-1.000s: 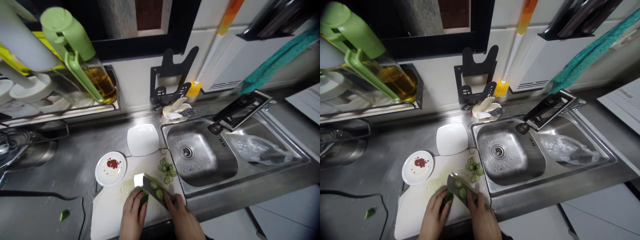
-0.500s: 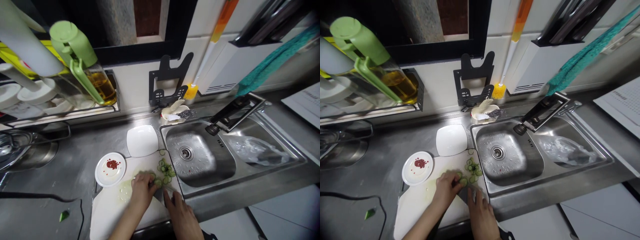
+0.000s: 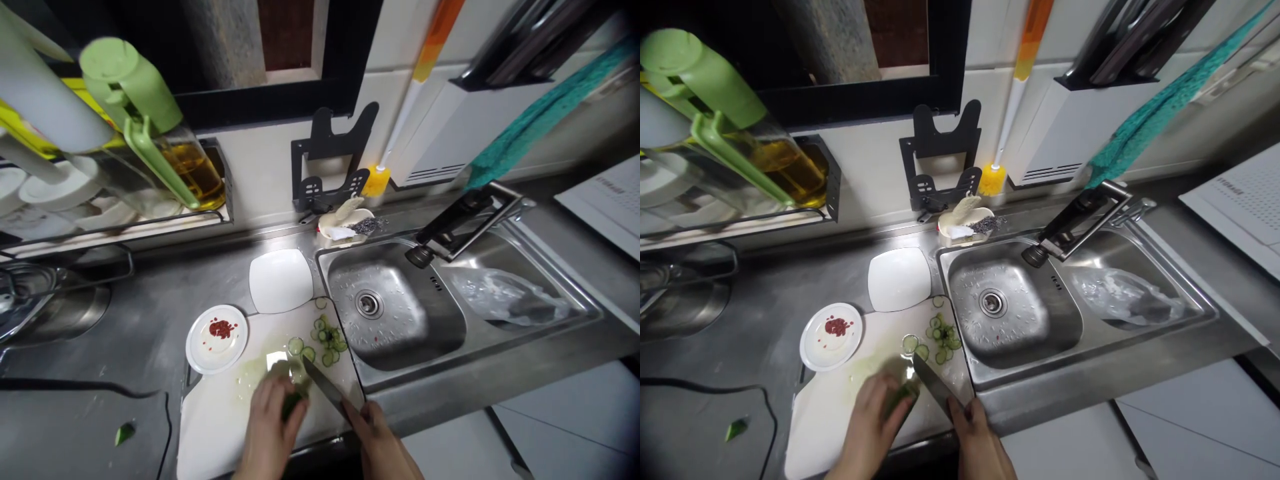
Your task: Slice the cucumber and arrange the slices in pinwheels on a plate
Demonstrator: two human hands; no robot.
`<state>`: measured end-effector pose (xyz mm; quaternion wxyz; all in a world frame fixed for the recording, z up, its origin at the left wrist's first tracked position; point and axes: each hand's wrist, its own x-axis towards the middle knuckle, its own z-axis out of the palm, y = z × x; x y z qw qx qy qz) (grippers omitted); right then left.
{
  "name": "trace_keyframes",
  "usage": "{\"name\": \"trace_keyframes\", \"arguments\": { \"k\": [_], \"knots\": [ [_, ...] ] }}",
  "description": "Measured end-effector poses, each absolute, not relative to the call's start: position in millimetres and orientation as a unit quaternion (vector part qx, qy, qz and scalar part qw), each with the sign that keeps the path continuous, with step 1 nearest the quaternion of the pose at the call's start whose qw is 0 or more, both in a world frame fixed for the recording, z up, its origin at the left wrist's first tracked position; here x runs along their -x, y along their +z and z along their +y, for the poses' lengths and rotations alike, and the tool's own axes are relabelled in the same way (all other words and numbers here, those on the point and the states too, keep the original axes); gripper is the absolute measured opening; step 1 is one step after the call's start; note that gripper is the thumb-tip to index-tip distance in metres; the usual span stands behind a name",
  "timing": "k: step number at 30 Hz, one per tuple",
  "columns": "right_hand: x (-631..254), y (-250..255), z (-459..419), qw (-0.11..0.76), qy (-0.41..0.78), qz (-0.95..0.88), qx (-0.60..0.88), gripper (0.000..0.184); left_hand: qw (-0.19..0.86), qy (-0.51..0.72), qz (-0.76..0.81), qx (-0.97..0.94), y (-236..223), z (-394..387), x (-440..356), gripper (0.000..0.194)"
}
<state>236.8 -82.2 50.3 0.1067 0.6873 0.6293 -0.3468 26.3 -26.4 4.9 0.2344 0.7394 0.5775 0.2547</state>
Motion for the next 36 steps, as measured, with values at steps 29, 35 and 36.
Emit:
{"name": "trace_keyframes", "arguments": {
  "k": [29,35,36],
  "knots": [
    [-192.7,41.6,-55.7,0.12,-0.447,0.608,-0.645,0.058,0.254,0.238,0.618,-0.705,-22.4,-49.9,-0.2,0.029],
    [-189.5,40.9,-53.2,0.14,-0.403,0.642,-0.637,0.062,0.237,0.243,0.605,-0.721,-22.3,-48.5,0.1,0.029],
    [-189.7,41.9,-53.5,0.132,-0.393,0.65,-0.637,0.063,0.235,0.243,0.603,-0.723,-21.8,-48.6,0.2,0.028]
  ]
}}
